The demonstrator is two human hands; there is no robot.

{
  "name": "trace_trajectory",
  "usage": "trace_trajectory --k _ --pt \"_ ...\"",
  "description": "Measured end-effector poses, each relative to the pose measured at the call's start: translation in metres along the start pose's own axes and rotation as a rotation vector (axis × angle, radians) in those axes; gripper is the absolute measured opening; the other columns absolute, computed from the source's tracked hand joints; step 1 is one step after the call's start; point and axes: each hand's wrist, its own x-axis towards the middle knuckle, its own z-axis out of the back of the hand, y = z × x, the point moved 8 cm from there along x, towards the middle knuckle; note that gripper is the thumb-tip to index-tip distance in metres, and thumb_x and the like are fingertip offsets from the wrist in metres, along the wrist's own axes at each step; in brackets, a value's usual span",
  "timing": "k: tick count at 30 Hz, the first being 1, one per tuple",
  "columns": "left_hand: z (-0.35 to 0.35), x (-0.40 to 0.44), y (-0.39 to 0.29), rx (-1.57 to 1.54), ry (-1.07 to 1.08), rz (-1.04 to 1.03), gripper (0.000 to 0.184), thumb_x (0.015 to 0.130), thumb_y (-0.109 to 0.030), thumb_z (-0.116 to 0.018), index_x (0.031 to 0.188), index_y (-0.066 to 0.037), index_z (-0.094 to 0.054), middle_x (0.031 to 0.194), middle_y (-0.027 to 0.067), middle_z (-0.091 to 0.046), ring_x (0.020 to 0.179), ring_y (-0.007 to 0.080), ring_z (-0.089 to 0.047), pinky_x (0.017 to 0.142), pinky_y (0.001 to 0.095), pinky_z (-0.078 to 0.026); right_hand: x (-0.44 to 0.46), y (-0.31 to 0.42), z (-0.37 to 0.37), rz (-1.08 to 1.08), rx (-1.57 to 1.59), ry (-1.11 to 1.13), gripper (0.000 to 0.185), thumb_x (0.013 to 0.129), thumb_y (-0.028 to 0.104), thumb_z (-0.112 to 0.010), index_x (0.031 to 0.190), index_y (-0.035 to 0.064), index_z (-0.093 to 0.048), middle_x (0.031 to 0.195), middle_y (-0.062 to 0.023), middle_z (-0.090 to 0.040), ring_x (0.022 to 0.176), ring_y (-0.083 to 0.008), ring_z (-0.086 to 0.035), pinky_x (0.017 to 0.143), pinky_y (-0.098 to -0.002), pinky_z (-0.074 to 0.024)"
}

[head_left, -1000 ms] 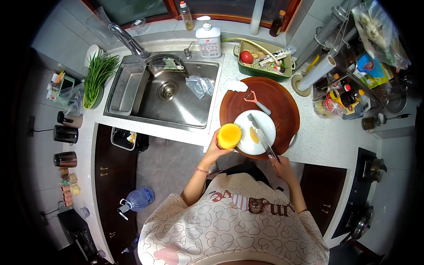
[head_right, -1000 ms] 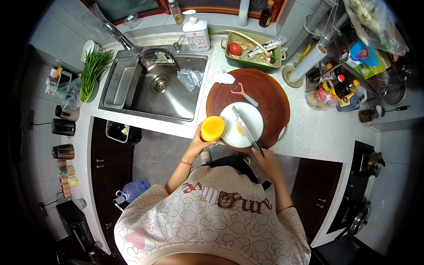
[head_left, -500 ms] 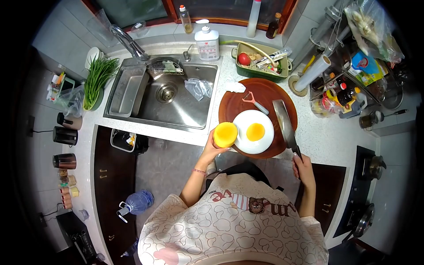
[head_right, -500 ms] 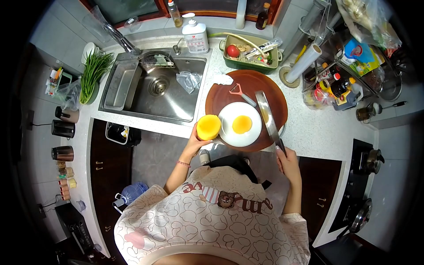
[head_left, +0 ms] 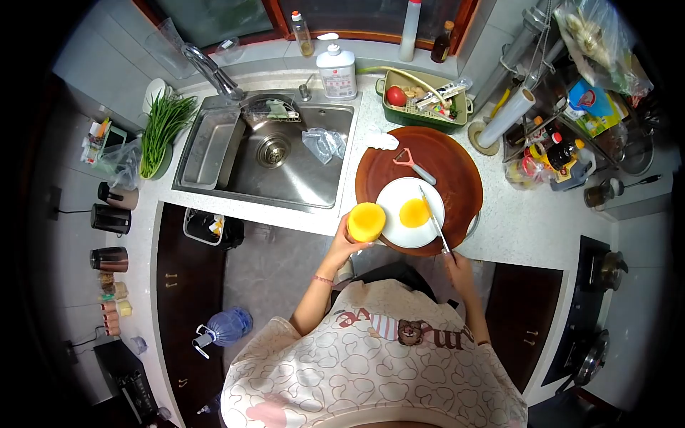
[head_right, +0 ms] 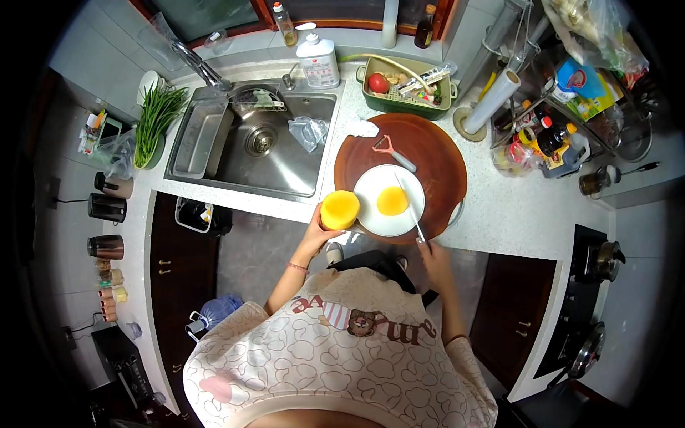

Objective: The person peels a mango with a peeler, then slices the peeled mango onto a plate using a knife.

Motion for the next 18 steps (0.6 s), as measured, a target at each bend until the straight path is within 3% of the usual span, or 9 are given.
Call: trace_trajectory --k 5,8,11,14,15,18 --pt "0.008 -0.003 0.004 0.014 -0.007 0.021 0.085 0.067 0.009 -0.074 0.139 -0.005 -0.031 0.13 0.008 -0.049 0.122 0.0192 -0.048 0.101 0.0321 -0.042 0.028 0.011 0.033 -0.025 -0.109 0.273 0.044 0.092 0.036 -0.058 0.069 -0.0009 -0.052 0.051 -0.0022 -0.042 0.047 -0.0126 -0.044 0.046 -0.0306 -0.0348" --pt "0.01 -0.008 0.012 -0.024 -0.033 0.014 0.083 0.069 0.006 -0.074 0.139 -0.005 -0.032 0.128 0.0081 -0.05 0.121 0.019 -0.049 0.101 0.0314 -0.043 0.059 0.041 0.043 0.363 -0.342 0.41 0.04 0.088 0.037 -0.062 0.076 -0.0001 -0.054 0.057 -0.0073 -0.05 0.052 -0.0163 -0.049 0.051 -0.0314 -0.038" --pt "0.008 -0.02 0.016 -0.106 -0.116 -0.03 0.08 0.07 0.006 -0.073 0.138 -0.004 -0.033 0.128 0.0083 -0.05 0.119 0.0188 -0.05 0.1 0.0307 -0.043 0.092 0.051 0.044 0.417 -0.457 0.605 0.035 0.086 0.037 -0.064 0.088 0.0026 -0.058 0.067 -0.0119 -0.059 0.061 -0.0201 -0.056 0.056 -0.0331 -0.0409" --pt "0.004 -0.042 0.021 -0.212 -0.253 -0.043 0.075 0.072 0.005 -0.071 0.137 -0.004 -0.034 0.127 0.0085 -0.05 0.117 0.0194 -0.052 0.1 0.0313 -0.043 0.122 0.065 0.042 0.663 -0.604 0.673 0.035 0.085 0.036 -0.065 0.097 0.0036 -0.06 0.071 -0.0151 -0.061 0.063 -0.024 -0.059 0.057 -0.035 -0.0429" --pt "0.003 -0.051 0.025 -0.247 -0.307 -0.046 0.075 0.072 0.004 -0.072 0.137 -0.003 -0.034 0.127 0.0084 -0.05 0.117 0.0195 -0.052 0.101 0.0317 -0.042 0.126 0.075 0.04 0.722 -0.585 0.66 0.032 0.087 0.034 -0.064 0.095 0.0037 -0.062 0.066 -0.0131 -0.06 0.059 -0.0252 -0.058 0.058 -0.0356 -0.0438" --pt "0.002 -0.078 0.04 -0.338 -0.441 -0.117 0.07 0.073 0.001 -0.073 0.133 -0.003 -0.037 0.125 0.0081 -0.051 0.116 0.0197 -0.051 0.104 0.0333 -0.039 0.141 0.086 0.028 0.613 -0.574 0.849 0.032 0.089 0.035 -0.061 0.09 0.0031 -0.063 0.059 -0.0112 -0.057 0.054 -0.0228 -0.056 0.056 -0.0343 -0.0445"
